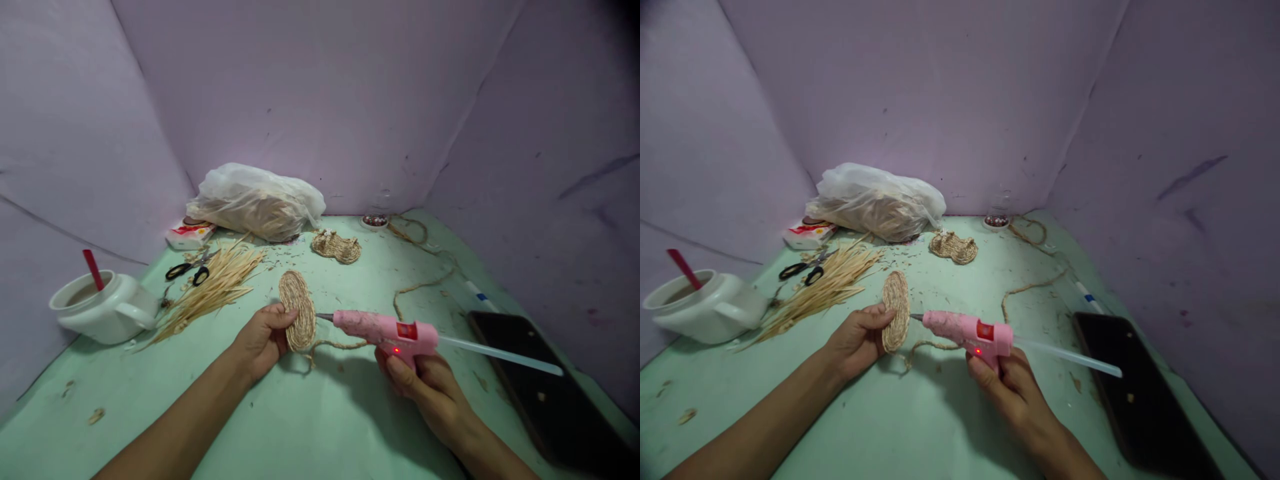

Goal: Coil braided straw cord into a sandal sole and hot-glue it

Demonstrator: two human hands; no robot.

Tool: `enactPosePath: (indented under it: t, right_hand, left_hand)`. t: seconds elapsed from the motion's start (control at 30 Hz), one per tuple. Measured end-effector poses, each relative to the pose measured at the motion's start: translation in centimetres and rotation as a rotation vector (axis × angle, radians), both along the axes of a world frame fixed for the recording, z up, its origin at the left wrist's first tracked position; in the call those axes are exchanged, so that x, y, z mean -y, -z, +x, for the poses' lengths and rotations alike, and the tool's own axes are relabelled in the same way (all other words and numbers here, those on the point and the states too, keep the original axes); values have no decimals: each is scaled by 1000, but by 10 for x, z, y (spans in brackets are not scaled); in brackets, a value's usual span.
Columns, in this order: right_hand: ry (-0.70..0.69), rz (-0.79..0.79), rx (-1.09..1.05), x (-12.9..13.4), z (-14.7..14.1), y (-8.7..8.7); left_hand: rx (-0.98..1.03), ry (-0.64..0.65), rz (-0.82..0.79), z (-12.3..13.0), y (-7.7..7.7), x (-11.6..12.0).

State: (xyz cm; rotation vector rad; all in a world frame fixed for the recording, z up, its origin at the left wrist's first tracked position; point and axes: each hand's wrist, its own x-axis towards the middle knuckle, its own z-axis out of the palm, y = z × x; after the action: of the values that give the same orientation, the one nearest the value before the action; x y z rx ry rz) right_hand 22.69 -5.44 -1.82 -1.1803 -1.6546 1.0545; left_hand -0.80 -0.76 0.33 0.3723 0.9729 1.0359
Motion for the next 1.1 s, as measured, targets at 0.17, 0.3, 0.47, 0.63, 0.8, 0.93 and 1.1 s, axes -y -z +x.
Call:
enactPosePath:
  t: [0.17,0.3,0.47,0.63,0.8,0.93,1.1]
  right_hand:
    - [4,-20,-27,0,0,1]
    - [35,-32,-28,0,0,2]
    - [10,-31,-51,-1,-1,0]
    - [-5,-54,-53,-1,0,1]
    - [22,-52,-42,0,0,4]
    - [22,-44,-32,-1,0,3]
    - [26,-45,-51,-1,0,4]
  left_hand:
    - [-9,41,28,0,1,0]
    - [-12,69,50,0,1,0]
    - [-20,81,47,0,0,2]
    - [-29,92,61,0,0,2]
    - [-23,140,95,0,0,1]
    - [-46,163,106,0,1,2]
    - [-61,179,117,0,2,2]
